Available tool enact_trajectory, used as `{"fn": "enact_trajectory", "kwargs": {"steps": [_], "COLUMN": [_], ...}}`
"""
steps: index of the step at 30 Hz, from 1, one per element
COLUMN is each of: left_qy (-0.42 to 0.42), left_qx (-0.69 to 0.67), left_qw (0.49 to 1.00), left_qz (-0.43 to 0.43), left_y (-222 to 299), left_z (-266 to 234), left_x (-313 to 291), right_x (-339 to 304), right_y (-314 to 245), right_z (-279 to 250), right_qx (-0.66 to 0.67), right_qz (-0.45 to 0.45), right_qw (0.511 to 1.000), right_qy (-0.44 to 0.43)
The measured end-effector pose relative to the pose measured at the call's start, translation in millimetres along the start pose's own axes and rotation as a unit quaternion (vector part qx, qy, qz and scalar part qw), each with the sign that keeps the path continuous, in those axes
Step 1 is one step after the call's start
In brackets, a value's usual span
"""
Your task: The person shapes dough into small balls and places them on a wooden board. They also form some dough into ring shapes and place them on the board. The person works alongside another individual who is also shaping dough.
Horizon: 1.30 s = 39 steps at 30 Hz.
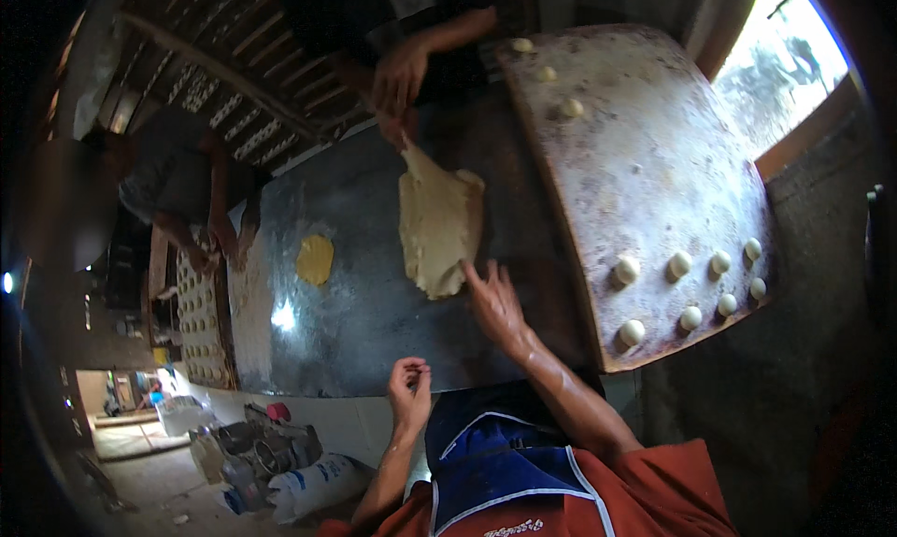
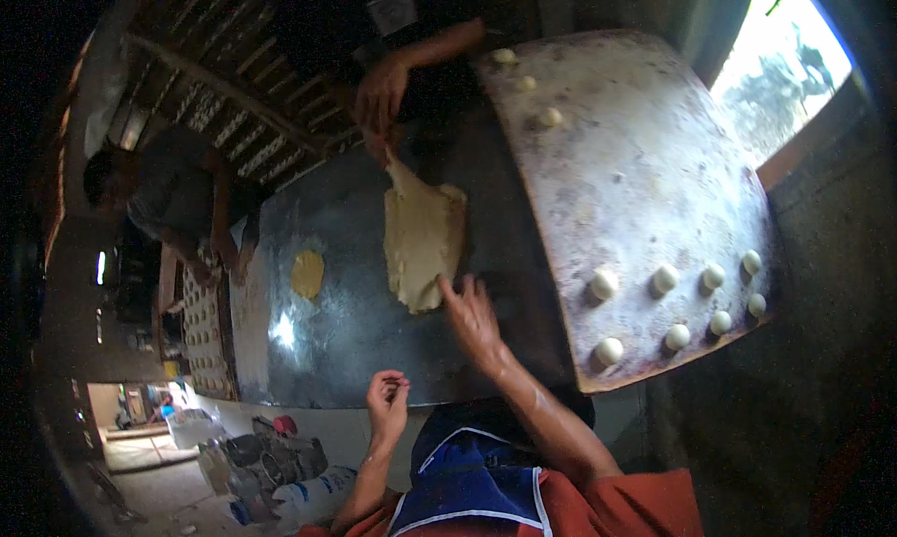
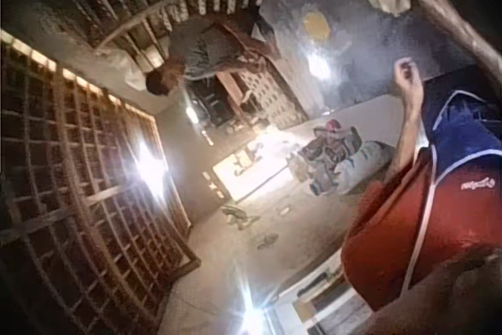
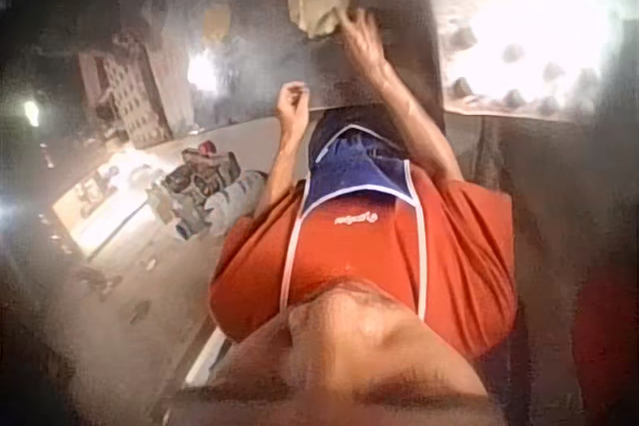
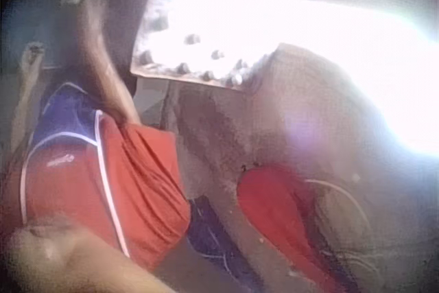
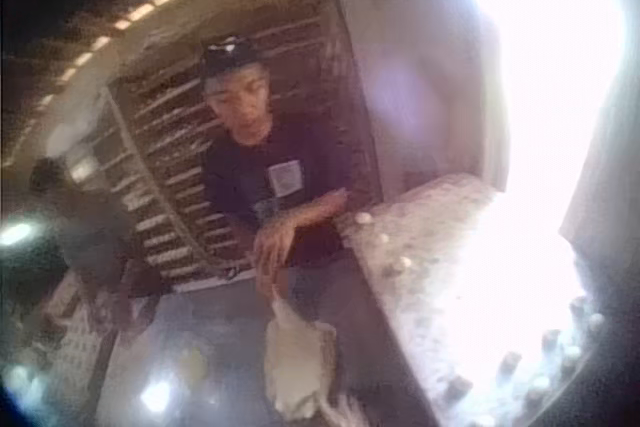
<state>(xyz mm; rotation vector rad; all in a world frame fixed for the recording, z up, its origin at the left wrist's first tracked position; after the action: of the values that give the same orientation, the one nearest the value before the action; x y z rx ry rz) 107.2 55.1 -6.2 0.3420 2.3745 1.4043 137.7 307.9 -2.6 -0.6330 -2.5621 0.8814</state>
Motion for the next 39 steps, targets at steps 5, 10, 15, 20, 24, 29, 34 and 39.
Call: {"fn": "enact_trajectory", "kwargs": {"steps": [5,10,15,20,24,29,34,39], "left_qy": [-0.03,-0.246,-0.338,-0.442,-0.313,-0.439,-0.372,-0.336], "left_qx": [0.028,-0.181,-0.444,-0.335,-0.184,-0.441,-0.587,-0.478], "left_qw": [0.999,0.907,0.776,0.79,0.914,0.724,0.554,0.691], "left_qz": [0.002,-0.289,-0.296,-0.26,-0.18,-0.297,-0.457,-0.425], "left_y": [4,-24,7,-3,-73,-7,-3,13], "left_z": [28,74,101,68,50,110,150,111], "left_x": [58,107,98,70,97,99,82,76], "right_x": [9,3,-37,-42,-54,-54,-65,-56], "right_y": [-33,-35,-97,-25,-31,-58,-111,-172], "right_z": [18,51,-25,83,108,45,13,-42], "right_qx": [-0.025,-0.017,0.03,0.548,0.643,0.028,-0.063,0.369], "right_qz": [-0.027,-0.068,-0.016,0.398,0.415,0.165,0.063,-0.021], "right_qw": [0.998,0.996,0.999,0.71,0.621,0.982,0.973,0.856], "right_qy": [-0.053,-0.055,0.043,-0.196,-0.169,-0.084,-0.211,-0.361]}}
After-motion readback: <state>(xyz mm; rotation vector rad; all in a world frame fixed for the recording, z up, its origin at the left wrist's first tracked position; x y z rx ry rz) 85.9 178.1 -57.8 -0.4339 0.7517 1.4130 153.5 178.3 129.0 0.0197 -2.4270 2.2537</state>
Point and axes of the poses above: each hand's wrist, its own x-axis towards the middle knuckle, its own z-axis out of the palm, y = z × x, the point moved 8 cm from there along x, towards the middle knuckle, and after that the axes turned 1 degree about y, right-handed, at the moved point
